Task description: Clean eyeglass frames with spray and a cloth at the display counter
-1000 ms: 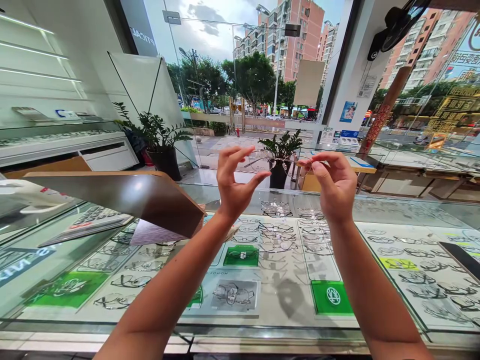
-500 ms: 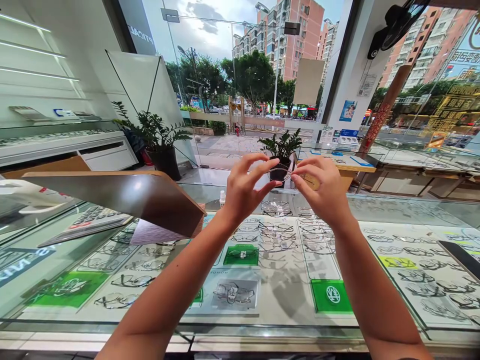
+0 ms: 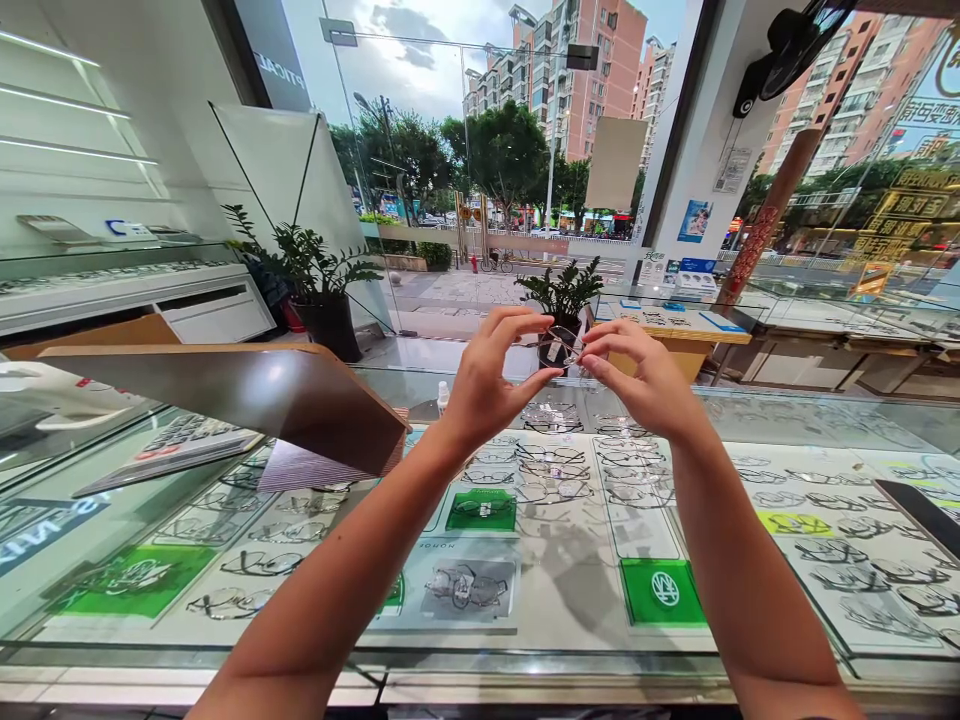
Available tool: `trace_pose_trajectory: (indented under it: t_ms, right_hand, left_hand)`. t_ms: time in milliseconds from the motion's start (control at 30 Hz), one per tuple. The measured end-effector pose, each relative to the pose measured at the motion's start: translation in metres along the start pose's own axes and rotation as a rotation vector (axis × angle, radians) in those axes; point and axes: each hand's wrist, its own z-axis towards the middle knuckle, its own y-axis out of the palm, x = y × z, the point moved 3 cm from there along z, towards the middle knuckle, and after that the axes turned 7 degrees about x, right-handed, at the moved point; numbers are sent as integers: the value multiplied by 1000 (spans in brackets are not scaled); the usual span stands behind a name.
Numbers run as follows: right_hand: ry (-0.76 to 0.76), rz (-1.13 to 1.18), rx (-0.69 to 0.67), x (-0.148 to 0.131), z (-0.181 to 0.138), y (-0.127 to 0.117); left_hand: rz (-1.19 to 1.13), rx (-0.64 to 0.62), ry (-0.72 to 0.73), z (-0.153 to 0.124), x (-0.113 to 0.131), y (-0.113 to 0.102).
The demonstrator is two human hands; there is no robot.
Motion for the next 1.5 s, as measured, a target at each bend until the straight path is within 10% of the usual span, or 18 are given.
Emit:
trace_pose_trajectory:
  t_ms: [367,567,767,1000,1333,1500]
  right_hand:
    - [311,393,-168,17,-1,9]
    - [259,184,95,18,0,11]
    - [121,-26,184,3,-3,25]
    - [163,-317,52,-3,-8,41]
    - [351,-343,-136,2,-10,47]
    - [421,-334,-100,6,-5,28]
  left_hand:
    - [-322,-82,-202,-6,-13,9]
    - [35,232,-185,-8,8,4]
    - [-251,-125,-659,-25,10,34]
    - [-370,-126,-918,-34,-10,43]
    - [-352,-160,-974,-48,-43,54]
    - [-7,-349,-775,-58,-59,60]
